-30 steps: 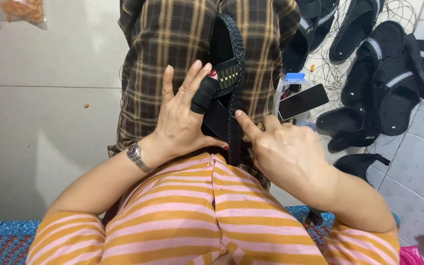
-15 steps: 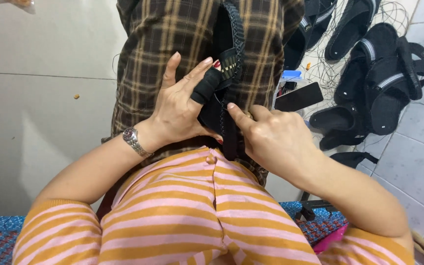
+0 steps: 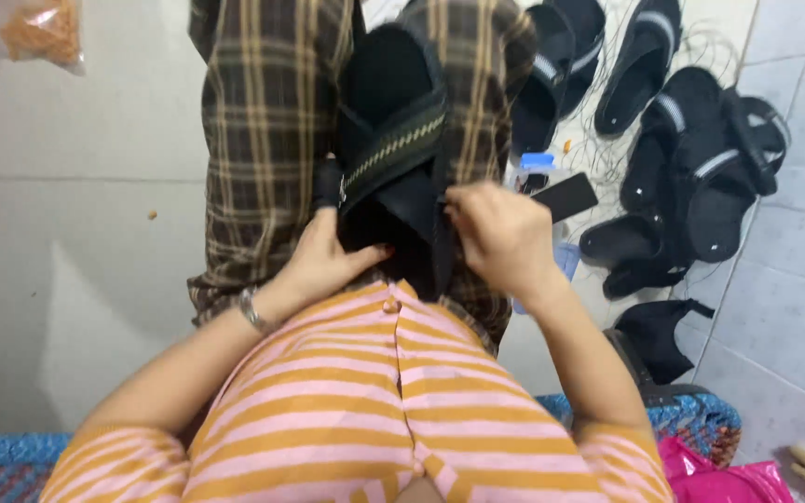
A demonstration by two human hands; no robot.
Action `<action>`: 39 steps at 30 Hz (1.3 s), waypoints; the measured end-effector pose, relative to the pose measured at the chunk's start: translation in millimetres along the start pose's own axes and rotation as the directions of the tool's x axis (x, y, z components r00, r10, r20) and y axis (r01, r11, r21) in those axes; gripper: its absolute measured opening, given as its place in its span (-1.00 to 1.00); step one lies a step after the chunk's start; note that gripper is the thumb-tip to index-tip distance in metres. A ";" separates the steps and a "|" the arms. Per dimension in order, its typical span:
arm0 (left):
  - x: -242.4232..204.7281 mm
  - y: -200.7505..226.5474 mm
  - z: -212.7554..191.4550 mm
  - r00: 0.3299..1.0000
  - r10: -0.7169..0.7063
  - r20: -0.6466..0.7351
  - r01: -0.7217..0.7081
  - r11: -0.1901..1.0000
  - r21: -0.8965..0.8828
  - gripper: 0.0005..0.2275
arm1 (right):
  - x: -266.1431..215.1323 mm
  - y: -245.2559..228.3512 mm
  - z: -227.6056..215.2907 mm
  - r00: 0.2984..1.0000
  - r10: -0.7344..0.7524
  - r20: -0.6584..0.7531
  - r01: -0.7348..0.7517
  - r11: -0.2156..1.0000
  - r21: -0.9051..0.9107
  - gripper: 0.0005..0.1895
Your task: Hand-sewing the sole of a black sandal using a needle and thread while sitting on the floor.
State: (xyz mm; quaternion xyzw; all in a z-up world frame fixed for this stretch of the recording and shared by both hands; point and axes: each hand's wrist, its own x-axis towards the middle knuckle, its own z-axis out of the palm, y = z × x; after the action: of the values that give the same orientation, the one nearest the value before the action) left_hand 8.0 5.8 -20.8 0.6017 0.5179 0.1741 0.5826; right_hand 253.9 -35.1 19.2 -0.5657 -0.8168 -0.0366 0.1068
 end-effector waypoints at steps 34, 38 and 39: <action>-38.0 -2.3 -23.2 0.924 -0.350 0.153 0.315 0.472 -0.824 -0.78 | 47.4 -38.1 -42.3 0.991 -0.033 0.132 0.042 0.997 -0.067 -0.96; -29.8 -13.9 -11.3 0.852 -0.473 0.225 0.422 0.367 -0.829 -0.83 | 55.7 -32.7 -52.3 0.973 -0.073 0.219 0.068 0.997 0.029 -0.93; -25.7 -14.8 -5.3 0.851 -0.476 0.222 0.421 0.365 -0.830 -0.83 | 59.2 -30.4 -53.5 0.973 -0.077 0.220 0.071 0.997 0.033 -0.93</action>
State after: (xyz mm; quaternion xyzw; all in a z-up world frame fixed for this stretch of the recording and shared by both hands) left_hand -12.9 -15.9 -22.3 0.0639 0.5214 0.2577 0.8110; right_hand 212.8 -1.5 86.0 -0.5342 -0.8445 0.0327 0.0210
